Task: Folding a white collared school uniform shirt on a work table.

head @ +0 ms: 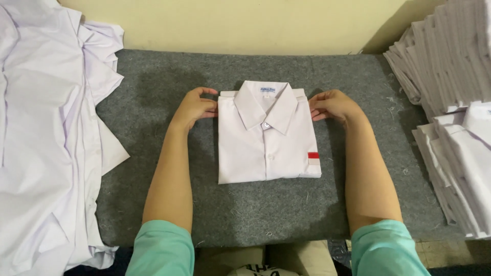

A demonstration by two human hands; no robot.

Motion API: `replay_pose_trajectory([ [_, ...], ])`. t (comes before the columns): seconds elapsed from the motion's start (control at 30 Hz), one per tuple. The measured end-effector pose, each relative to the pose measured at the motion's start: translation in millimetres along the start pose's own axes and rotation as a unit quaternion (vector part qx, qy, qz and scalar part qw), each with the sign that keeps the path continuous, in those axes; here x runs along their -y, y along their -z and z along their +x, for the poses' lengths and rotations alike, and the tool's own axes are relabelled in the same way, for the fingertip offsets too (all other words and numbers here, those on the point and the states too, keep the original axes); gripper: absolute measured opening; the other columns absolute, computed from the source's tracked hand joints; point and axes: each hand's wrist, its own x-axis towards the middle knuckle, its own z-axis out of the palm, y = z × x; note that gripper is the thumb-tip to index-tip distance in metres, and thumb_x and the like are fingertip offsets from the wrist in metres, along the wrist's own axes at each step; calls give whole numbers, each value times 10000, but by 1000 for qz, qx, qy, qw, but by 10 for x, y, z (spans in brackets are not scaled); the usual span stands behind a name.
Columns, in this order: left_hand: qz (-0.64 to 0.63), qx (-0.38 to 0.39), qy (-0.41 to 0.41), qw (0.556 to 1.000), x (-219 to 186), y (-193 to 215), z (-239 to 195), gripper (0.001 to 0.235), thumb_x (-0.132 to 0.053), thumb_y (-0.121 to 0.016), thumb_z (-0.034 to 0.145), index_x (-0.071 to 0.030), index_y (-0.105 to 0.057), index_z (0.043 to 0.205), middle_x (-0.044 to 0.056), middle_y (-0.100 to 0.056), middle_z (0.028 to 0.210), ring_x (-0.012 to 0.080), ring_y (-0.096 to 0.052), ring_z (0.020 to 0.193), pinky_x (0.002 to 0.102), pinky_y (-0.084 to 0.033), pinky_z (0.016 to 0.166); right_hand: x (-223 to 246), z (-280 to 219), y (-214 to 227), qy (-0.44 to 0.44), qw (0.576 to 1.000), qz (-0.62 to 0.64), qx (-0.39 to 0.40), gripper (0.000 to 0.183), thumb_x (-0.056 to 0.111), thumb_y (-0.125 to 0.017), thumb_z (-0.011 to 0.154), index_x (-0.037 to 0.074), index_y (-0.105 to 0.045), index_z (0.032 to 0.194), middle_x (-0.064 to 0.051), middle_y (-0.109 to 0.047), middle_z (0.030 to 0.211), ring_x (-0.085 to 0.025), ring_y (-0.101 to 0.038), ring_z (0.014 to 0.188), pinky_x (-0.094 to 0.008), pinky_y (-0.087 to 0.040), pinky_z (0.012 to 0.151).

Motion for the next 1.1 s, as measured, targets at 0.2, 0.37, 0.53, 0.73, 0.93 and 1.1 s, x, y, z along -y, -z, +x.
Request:
replay_pose_trajectory([
  [0.2,10,7,2,1000,-29,44,-53,541,-116,-856,818,8,-599,1277,249,-732,1012,313,-759,921,459,-650,841,155,-135,-86,-6,1000,0,-6,303,116,-662,979,-131,-671,1155,-293,-719,936,-351,-756,827,-448,-644,740],
  [0.37,-16,74,50,996,-109,115,-171,498,-152,-748,901,11,-556,1330,215,-704,1103,314,-739,1006,459,-625,886,244,-219,-132,-21,999,41,-3,325,166,-610,1017,-103,-655,1193,-245,-720,920,-316,-757,803,-437,-655,747],
  [0.53,-20,71,9,997,242,51,166,575,-68,-780,835,-44,-550,1361,152,-708,1082,262,-741,956,425,-638,871,125,-85,-161,11,999,37,-19,308,139,-649,1006,-106,-664,1191,-233,-719,945,-292,-749,823,-420,-651,757],
  [0.73,6,27,-19,999,265,42,231,524,-2,-769,794,-88,-616,1287,147,-731,984,264,-756,877,403,-659,799,99,-17,-191,28,997,33,-65,220,71,-729,934,-72,-719,1101,-185,-729,871,-235,-728,742,-352,-661,675],
  [0.93,43,0,-18,999,161,3,107,488,-19,-789,785,-77,-658,1251,163,-744,980,274,-761,901,405,-651,808,121,-56,-215,31,995,31,-91,215,62,-758,906,-77,-718,1064,-184,-713,835,-228,-717,721,-335,-658,661],
  [1.1,-15,-11,2,1000,76,-74,50,537,-115,-840,815,-108,-624,1307,167,-757,1054,270,-769,967,424,-646,876,167,-68,-241,21,992,45,-114,247,150,-738,957,-61,-721,1084,-185,-718,851,-237,-735,743,-353,-670,684],
])
